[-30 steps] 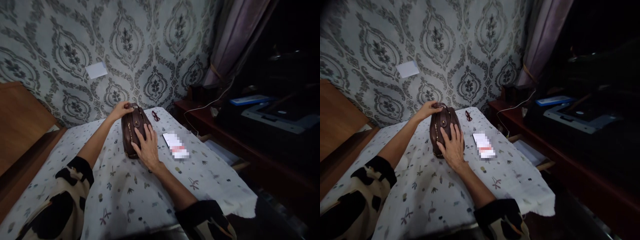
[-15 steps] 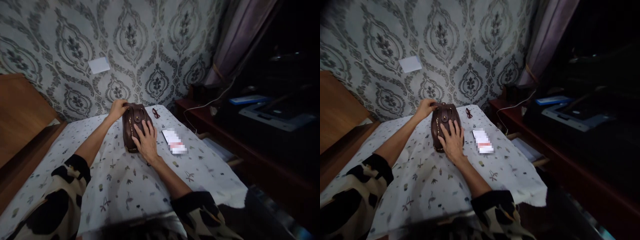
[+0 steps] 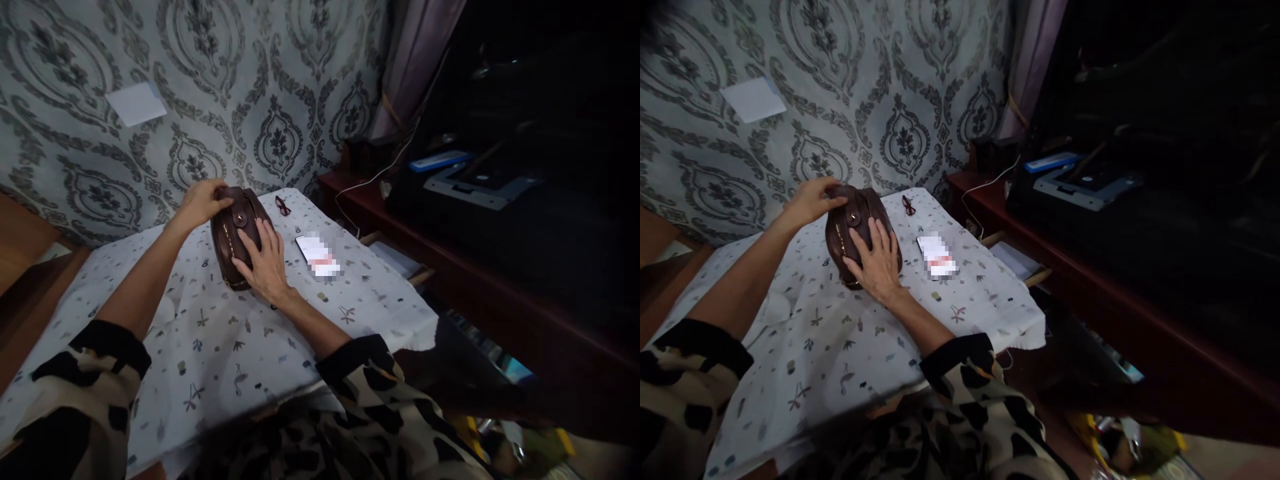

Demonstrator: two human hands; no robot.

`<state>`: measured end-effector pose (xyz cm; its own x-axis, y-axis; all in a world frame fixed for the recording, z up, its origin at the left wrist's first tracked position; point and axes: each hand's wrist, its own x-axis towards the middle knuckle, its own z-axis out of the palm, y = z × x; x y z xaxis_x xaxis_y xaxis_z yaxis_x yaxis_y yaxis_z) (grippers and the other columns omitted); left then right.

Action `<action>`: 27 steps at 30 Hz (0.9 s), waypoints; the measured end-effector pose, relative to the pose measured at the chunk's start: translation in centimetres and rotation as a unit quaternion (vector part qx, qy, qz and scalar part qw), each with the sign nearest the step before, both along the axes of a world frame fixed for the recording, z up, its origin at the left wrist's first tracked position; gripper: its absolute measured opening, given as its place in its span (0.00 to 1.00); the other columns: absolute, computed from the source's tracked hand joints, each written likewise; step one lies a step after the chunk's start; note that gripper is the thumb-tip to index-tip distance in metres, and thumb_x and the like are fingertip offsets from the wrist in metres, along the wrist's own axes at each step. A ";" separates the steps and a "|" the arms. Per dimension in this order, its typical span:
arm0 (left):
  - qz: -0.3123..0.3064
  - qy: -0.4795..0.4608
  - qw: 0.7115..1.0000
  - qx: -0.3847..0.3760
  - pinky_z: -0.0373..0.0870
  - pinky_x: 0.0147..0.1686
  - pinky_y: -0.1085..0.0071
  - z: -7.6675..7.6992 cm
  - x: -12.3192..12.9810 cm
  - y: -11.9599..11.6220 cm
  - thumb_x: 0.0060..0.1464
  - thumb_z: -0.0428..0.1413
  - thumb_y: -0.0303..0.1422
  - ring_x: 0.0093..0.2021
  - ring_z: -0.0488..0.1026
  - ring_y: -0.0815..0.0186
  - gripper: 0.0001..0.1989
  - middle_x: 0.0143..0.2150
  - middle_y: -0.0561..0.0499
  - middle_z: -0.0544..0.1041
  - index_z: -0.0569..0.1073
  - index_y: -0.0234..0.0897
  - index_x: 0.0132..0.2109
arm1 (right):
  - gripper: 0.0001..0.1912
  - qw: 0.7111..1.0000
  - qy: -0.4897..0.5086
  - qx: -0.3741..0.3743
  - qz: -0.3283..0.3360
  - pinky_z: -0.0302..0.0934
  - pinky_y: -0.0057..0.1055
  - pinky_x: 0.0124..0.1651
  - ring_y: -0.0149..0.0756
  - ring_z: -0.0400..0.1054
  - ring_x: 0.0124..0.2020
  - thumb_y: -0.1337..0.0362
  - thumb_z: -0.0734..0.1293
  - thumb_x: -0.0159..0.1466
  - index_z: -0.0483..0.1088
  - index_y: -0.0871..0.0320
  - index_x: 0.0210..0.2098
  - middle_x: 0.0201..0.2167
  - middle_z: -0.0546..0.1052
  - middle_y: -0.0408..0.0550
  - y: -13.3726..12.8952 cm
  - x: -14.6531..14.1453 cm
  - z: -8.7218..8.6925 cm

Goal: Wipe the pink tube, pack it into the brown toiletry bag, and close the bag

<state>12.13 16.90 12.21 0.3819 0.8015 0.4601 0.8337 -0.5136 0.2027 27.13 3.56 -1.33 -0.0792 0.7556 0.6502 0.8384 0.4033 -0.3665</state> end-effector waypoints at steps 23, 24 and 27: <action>-0.048 -0.193 0.973 -0.120 0.57 0.31 0.70 -1.3 4.0 0.5 0.50 0.59 0.37 0.27 0.62 0.68 0.11 0.23 0.54 0.70 0.73 0.34 0.27 | 0.33 0.997 0.045 0.066 -0.013 0.50 0.56 0.71 0.56 0.45 0.74 0.48 0.63 0.70 0.61 0.62 0.67 0.72 0.55 0.66 1.0 0.1 -1.3; -0.060 -0.200 0.970 -0.128 0.57 0.31 0.70 -1.4 4.0 0.4 0.50 0.59 0.38 0.27 0.62 0.68 0.11 0.23 0.54 0.70 0.73 0.34 0.27 | 0.34 0.997 0.044 0.067 -0.013 0.50 0.56 0.70 0.56 0.46 0.73 0.48 0.64 0.69 0.61 0.63 0.67 0.72 0.55 0.66 1.0 0.1 -1.3; -0.089 -0.216 0.962 -0.138 0.58 0.31 0.71 -1.5 3.9 0.2 0.50 0.60 0.39 0.27 0.63 0.68 0.12 0.23 0.54 0.70 0.73 0.34 0.27 | 0.34 0.997 0.041 0.068 -0.013 0.50 0.56 0.70 0.57 0.47 0.73 0.48 0.64 0.69 0.62 0.62 0.67 0.72 0.56 0.66 0.9 0.2 -1.1</action>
